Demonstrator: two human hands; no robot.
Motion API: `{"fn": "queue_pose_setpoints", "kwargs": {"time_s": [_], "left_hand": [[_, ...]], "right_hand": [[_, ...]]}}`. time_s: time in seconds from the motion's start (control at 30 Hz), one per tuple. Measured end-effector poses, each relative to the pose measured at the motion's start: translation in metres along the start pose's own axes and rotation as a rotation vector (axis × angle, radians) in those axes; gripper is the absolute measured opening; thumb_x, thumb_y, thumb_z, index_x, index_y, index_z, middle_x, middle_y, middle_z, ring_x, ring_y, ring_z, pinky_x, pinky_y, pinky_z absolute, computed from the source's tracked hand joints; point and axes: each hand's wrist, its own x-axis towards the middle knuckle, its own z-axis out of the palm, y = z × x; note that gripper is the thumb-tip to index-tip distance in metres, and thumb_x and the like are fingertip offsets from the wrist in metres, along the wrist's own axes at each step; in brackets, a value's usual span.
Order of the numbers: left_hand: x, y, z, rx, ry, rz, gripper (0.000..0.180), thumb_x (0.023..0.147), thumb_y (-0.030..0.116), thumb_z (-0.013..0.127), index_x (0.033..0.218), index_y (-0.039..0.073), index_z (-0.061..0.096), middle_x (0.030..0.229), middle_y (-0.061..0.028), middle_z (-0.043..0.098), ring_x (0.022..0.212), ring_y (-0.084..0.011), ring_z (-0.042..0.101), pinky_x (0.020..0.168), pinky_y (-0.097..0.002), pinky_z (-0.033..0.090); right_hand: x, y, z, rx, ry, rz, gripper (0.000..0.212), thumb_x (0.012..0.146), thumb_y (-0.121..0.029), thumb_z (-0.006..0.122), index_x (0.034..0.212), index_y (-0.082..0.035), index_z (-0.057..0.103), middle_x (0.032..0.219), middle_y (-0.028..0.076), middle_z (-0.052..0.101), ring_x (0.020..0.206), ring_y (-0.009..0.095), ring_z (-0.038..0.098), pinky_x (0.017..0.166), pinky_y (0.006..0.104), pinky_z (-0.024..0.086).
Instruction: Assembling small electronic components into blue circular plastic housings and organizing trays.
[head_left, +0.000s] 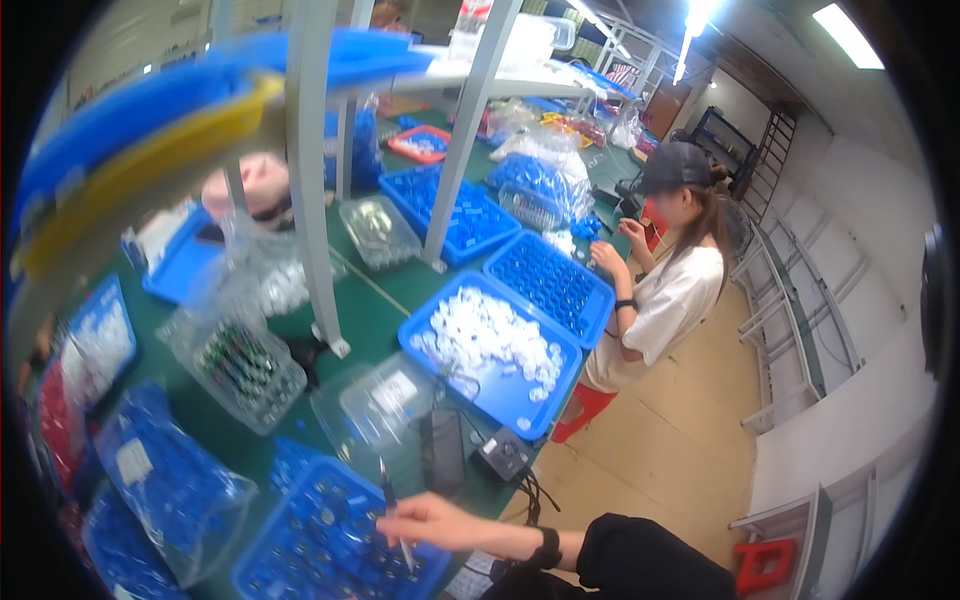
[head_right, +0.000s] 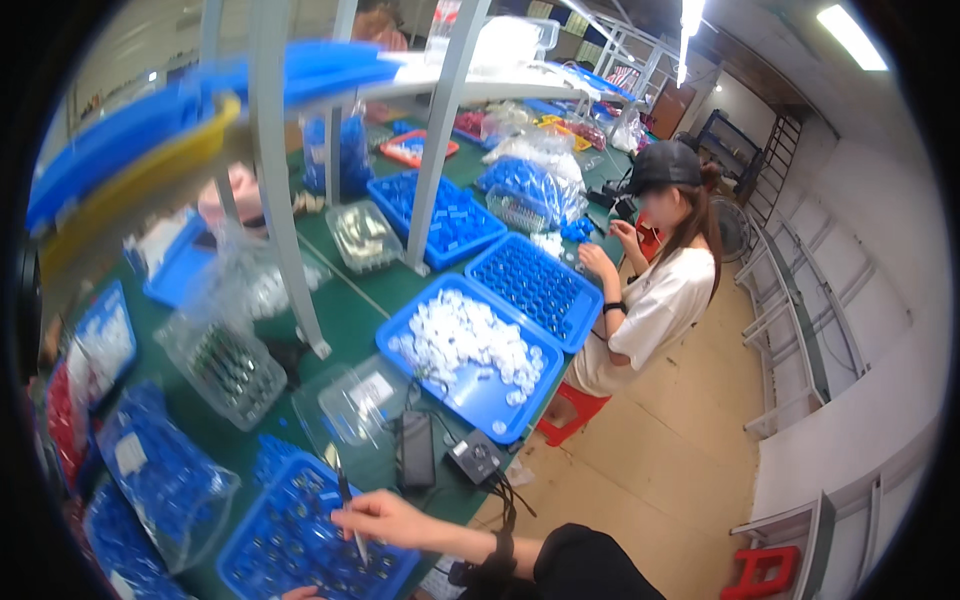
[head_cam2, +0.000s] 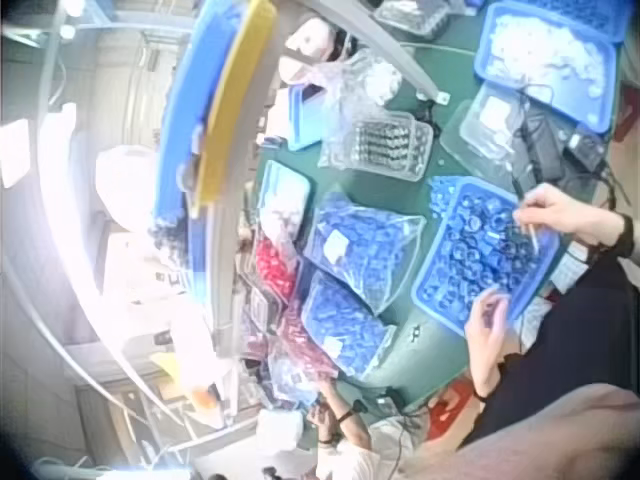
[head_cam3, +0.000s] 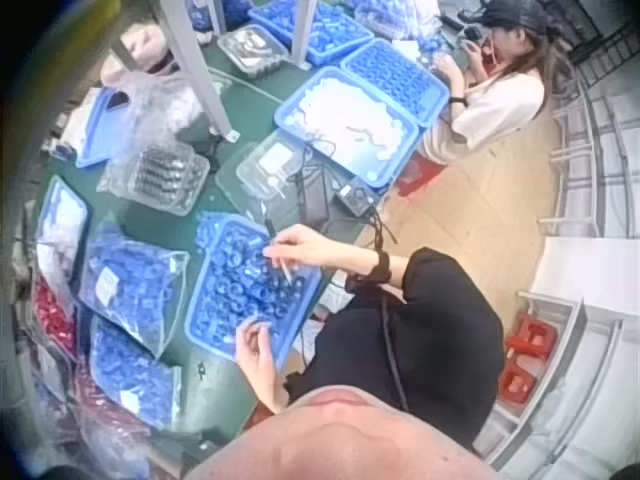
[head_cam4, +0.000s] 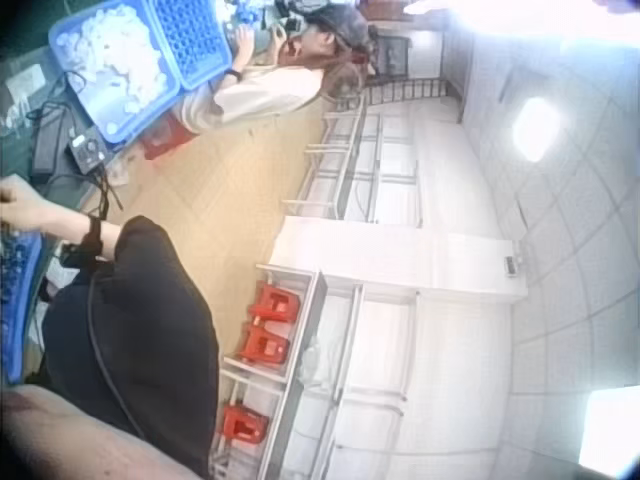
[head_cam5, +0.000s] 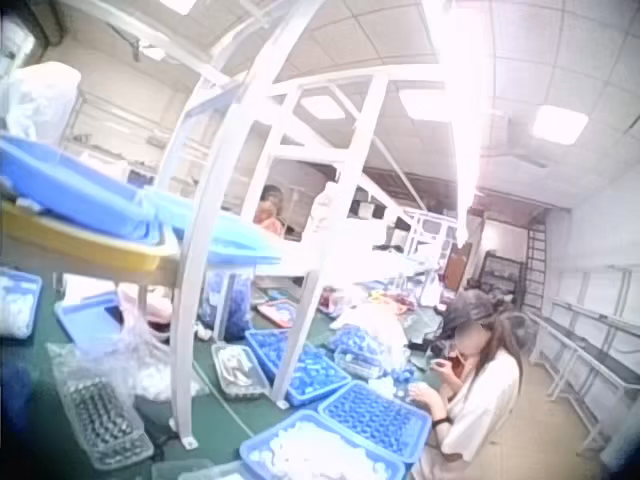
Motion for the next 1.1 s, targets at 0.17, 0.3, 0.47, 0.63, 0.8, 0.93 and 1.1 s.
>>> {"fn": "queue_pose_setpoints", "kwargs": {"time_s": [0.17, 0.3, 0.47, 0.63, 0.8, 0.93, 1.1], "left_hand": [[-0.020, -0.016, 0.024, 0.313, 0.064, 0.313, 0.024, 0.078, -0.002, 0.056, 0.103, -0.002, 0.058, 0.095, -0.0126, 0.061, 0.088, -0.0230, 0.056, 0.082, -0.0324, 0.043], [-0.049, -0.044, 0.043, 0.326, 0.146, 0.401, 0.022, 0.078, 0.000, 0.057, 0.100, -0.003, 0.058, 0.096, -0.0142, 0.060, 0.093, -0.0263, 0.056, 0.086, -0.0331, 0.041], [-0.094, -0.063, 0.063, 0.304, 0.286, 0.360, 0.020, 0.081, 0.003, 0.058, 0.100, -0.003, 0.059, 0.097, -0.0143, 0.060, 0.094, -0.0263, 0.057, 0.087, -0.0332, 0.041], [-0.114, -0.094, 0.070, 0.482, 0.467, 0.476, 0.016, 0.084, 0.009, 0.059, 0.096, -0.001, 0.060, 0.089, -0.0106, 0.062, 0.085, -0.0196, 0.059, 0.079, -0.0310, 0.044], [-0.090, -0.126, 0.085, 0.576, 0.654, 0.490, 0.018, 0.070, 0.005, 0.068, 0.086, 0.003, 0.060, 0.105, -0.0127, 0.055, 0.101, -0.0322, 0.050, 0.087, -0.0393, 0.040], [-0.088, -0.127, 0.094, 0.630, 0.633, 0.496, 0.019, 0.071, 0.012, 0.068, 0.087, 0.006, 0.060, 0.104, -0.0111, 0.056, 0.101, -0.0319, 0.050, 0.087, -0.0402, 0.040], [-0.060, -0.122, 0.104, 0.686, 0.632, 0.510, 0.017, 0.073, 0.009, 0.066, 0.088, 0.004, 0.060, 0.105, -0.0107, 0.057, 0.098, -0.0299, 0.051, 0.084, -0.0372, 0.041]], "right_hand": [[-0.027, 0.016, -0.026, -0.021, 0.154, -0.173, 0.026, 0.091, -0.026, 0.055, 0.086, -0.003, 0.063, 0.079, 0.000, 0.061, 0.073, 0.005, 0.053, 0.064, 0.0199, 0.041], [-0.059, 0.025, -0.032, -0.133, 0.144, -0.398, 0.029, 0.093, -0.025, 0.050, 0.086, 0.001, 0.060, 0.078, 0.002, 0.059, 0.074, 0.008, 0.053, 0.069, 0.0231, 0.043], [-0.090, 0.030, -0.052, 0.005, 0.094, -0.335, 0.025, 0.093, -0.017, 0.044, 0.107, 0.000, 0.056, 0.079, 0.002, 0.057, 0.072, 0.010, 0.055, 0.068, 0.0221, 0.045], [-0.092, 0.041, -0.048, 0.324, 0.174, -0.339, 0.011, 0.090, -0.015, 0.050, 0.095, -0.008, 0.056, 0.057, -0.007, 0.036, 0.049, 0.003, 0.031, 0.047, 0.0198, 0.025], [-0.073, 0.056, -0.062, 0.357, 0.177, -0.482, 0.041, 0.091, -0.024, 0.051, 0.054, -0.015, 0.035, 0.048, -0.003, 0.029, 0.046, 0.009, 0.031, 0.045, 0.0258, 0.026], [-0.074, 0.051, -0.057, 0.275, 0.121, -0.461, 0.045, 0.092, -0.027, 0.048, 0.054, -0.012, 0.030, 0.056, 0.002, 0.036, 0.049, 0.013, 0.038, 0.048, 0.0281, 0.035], [-0.080, 0.051, -0.052, 0.116, 0.125, -0.386, 0.033, 0.095, -0.025, 0.045, 0.066, -0.009, 0.040, 0.059, -0.001, 0.036, 0.046, 0.008, 0.030, 0.045, 0.0219, 0.026]]}}
